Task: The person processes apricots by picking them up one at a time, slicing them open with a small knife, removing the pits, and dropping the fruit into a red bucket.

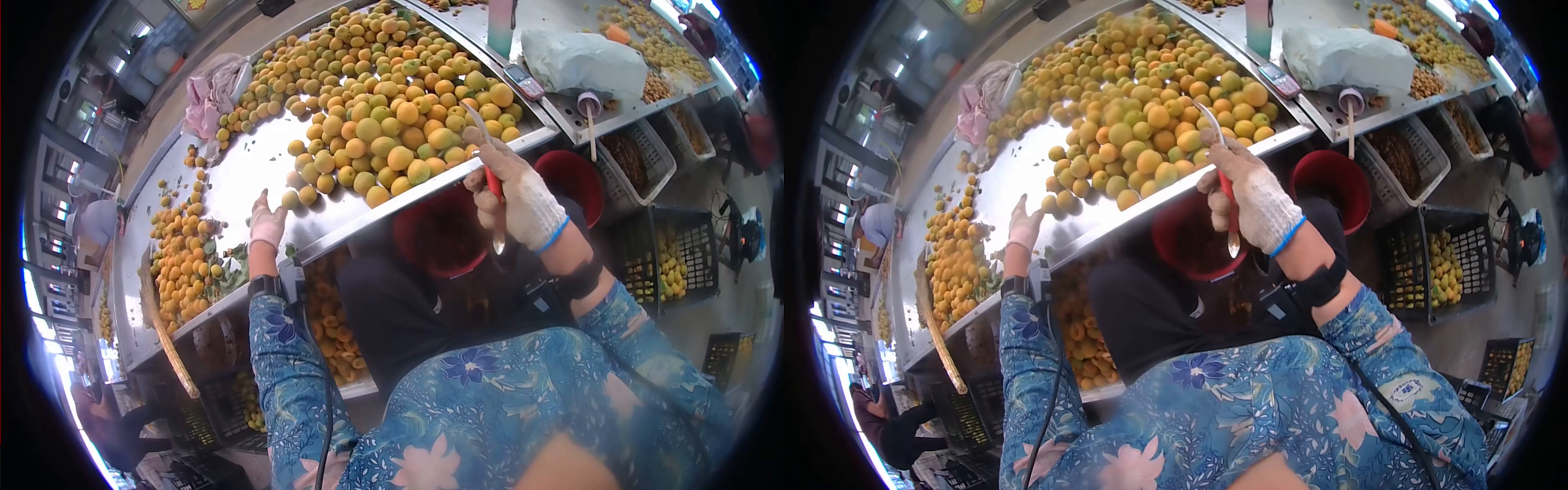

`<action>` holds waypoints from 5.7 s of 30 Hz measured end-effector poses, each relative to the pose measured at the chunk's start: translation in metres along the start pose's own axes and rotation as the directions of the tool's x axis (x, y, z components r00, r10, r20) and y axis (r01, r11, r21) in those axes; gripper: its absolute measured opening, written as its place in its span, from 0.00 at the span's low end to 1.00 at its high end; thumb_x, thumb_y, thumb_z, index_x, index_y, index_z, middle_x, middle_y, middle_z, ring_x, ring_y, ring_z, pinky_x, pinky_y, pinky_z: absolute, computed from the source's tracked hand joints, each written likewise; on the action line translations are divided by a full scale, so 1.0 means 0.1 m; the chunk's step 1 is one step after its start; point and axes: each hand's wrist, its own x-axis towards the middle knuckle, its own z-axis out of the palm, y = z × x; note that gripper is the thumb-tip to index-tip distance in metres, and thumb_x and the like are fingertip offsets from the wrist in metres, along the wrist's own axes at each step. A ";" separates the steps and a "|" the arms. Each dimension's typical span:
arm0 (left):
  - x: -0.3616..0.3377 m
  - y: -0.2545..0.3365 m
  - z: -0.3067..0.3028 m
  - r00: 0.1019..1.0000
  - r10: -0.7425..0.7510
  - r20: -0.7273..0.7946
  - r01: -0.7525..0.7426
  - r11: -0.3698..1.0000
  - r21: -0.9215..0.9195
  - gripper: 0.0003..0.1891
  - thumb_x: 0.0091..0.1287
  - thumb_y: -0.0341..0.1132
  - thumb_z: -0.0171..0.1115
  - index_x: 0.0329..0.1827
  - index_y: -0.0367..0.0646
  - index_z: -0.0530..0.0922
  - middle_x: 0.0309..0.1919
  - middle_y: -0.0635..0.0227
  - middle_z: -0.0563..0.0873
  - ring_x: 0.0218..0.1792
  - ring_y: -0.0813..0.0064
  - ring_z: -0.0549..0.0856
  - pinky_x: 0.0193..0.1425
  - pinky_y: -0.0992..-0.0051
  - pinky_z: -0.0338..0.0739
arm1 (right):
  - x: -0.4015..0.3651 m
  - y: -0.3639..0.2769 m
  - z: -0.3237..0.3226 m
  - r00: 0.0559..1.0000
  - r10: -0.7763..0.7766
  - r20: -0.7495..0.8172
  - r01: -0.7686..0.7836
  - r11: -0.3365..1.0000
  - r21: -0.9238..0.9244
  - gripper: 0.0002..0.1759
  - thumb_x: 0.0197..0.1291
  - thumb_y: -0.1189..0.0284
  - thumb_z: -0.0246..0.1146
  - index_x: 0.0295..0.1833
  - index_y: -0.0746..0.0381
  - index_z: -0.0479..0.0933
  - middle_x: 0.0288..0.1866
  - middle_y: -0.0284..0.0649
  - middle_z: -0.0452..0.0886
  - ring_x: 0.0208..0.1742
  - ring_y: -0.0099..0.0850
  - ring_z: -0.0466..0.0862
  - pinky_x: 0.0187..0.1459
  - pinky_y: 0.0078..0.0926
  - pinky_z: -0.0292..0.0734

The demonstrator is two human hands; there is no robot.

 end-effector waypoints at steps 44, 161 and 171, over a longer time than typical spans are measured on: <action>-0.37 2.13 0.37 0.883 0.436 0.175 -0.109 0.553 -0.826 0.22 0.65 0.33 0.59 0.59 0.28 0.73 0.43 0.59 0.82 0.42 0.70 0.86 0.46 0.71 0.85 | 1.41 0.38 -0.17 0.909 -0.255 0.329 0.349 0.898 -0.269 0.29 0.62 0.77 0.54 0.71 0.63 0.63 0.38 0.33 0.76 0.36 0.17 0.74 0.39 0.16 0.72; -0.58 2.47 0.85 0.951 0.149 -0.270 -0.307 0.534 -0.788 0.26 0.76 0.52 0.46 0.54 0.34 0.76 0.36 0.65 0.81 0.36 0.75 0.78 0.36 0.75 0.74 | 1.17 0.34 0.04 0.956 -0.234 0.178 0.257 0.374 -0.891 0.26 0.64 0.63 0.57 0.64 0.59 0.59 0.32 0.52 0.83 0.33 0.53 0.84 0.32 0.47 0.77; -0.44 2.49 0.92 0.892 0.452 -0.007 -0.333 0.647 -0.686 0.14 0.61 0.37 0.68 0.39 0.34 0.79 0.30 0.54 0.83 0.31 0.61 0.82 0.41 0.67 0.77 | 1.19 0.11 -0.20 0.970 -0.220 0.103 0.188 0.411 -0.892 0.12 0.58 0.64 0.58 0.41 0.61 0.78 0.39 0.51 0.84 0.46 0.49 0.84 0.47 0.41 0.78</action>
